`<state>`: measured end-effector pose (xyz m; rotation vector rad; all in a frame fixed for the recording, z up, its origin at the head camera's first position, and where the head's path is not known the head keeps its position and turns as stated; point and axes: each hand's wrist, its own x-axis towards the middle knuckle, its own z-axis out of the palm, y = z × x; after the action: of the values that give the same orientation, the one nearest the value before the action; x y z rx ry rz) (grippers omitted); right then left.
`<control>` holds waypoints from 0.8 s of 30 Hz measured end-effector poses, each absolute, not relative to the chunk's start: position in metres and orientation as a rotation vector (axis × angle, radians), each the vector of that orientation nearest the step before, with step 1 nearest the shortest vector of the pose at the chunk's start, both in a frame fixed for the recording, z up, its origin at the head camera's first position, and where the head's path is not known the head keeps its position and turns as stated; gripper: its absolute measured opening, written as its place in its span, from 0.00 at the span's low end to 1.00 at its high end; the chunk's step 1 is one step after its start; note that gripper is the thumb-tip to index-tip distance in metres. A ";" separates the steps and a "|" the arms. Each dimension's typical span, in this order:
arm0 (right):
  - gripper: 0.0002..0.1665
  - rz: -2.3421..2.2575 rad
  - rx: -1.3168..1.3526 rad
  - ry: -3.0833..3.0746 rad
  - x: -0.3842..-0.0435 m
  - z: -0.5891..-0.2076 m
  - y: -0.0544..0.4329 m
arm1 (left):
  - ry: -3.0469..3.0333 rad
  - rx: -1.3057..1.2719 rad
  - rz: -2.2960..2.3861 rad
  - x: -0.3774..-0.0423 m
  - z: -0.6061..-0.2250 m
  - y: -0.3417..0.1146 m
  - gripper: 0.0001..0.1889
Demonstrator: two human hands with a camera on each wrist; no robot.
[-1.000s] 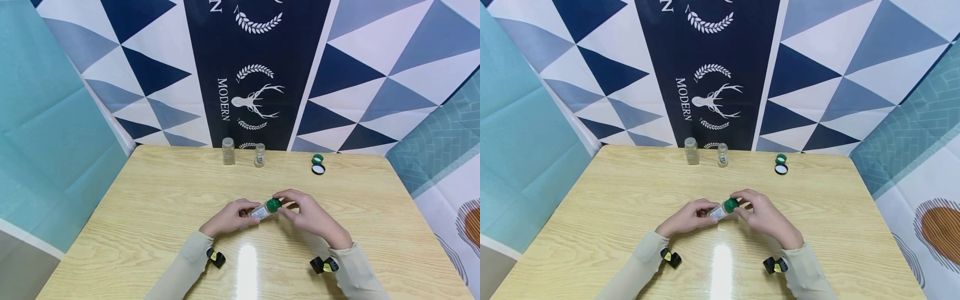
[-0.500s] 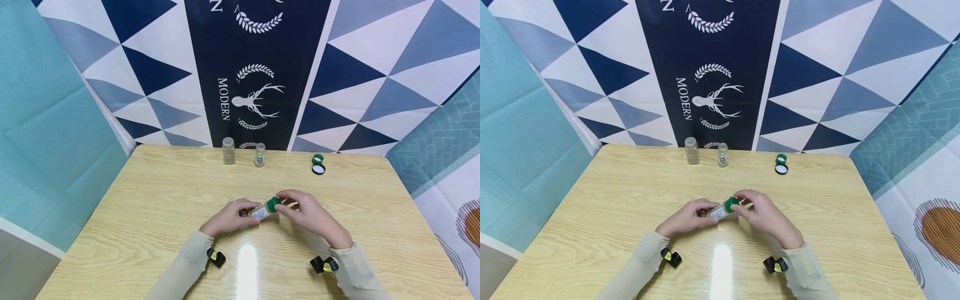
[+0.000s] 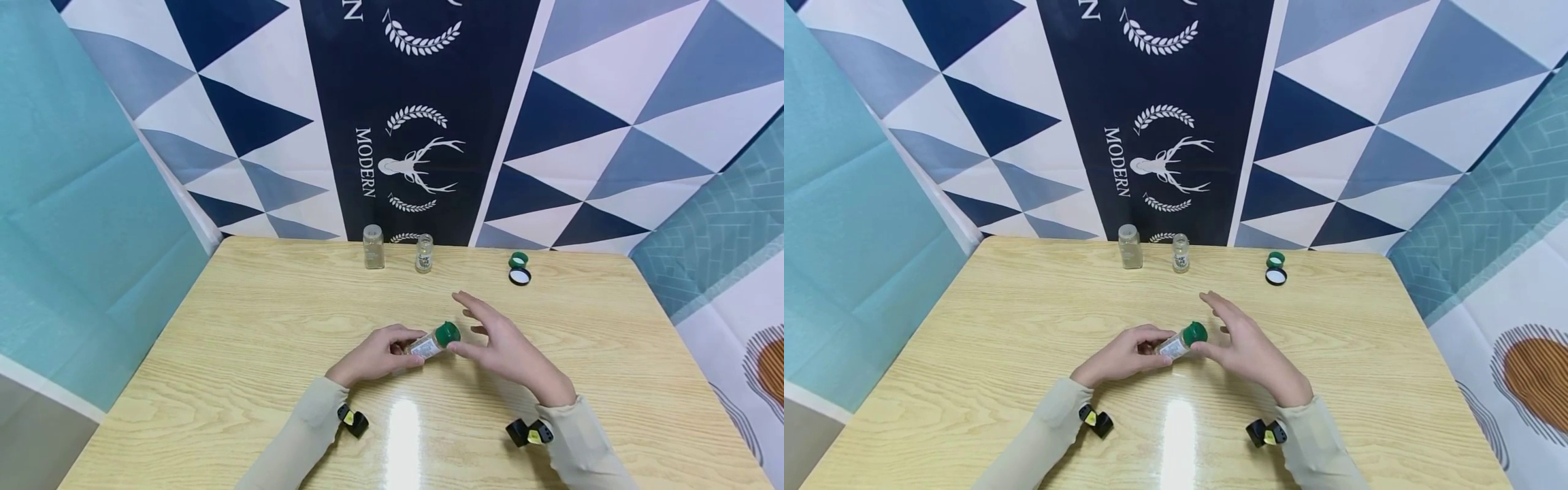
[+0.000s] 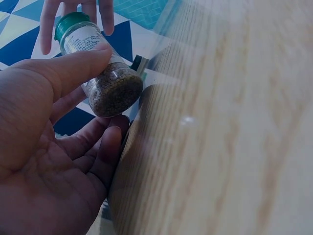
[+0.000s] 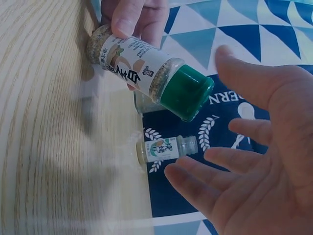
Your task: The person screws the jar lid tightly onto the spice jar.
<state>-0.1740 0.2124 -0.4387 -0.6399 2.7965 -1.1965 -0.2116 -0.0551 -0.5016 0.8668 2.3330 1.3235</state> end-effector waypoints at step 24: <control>0.30 -1.226 -0.873 2.747 -0.174 -0.440 0.210 | 2.342 0.884 1.320 -0.213 -0.504 -0.055 0.25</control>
<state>-0.1743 0.2099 -0.4404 -0.8725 2.7469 -1.2255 -0.2126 -0.0554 -0.5037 0.8845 2.3423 1.3197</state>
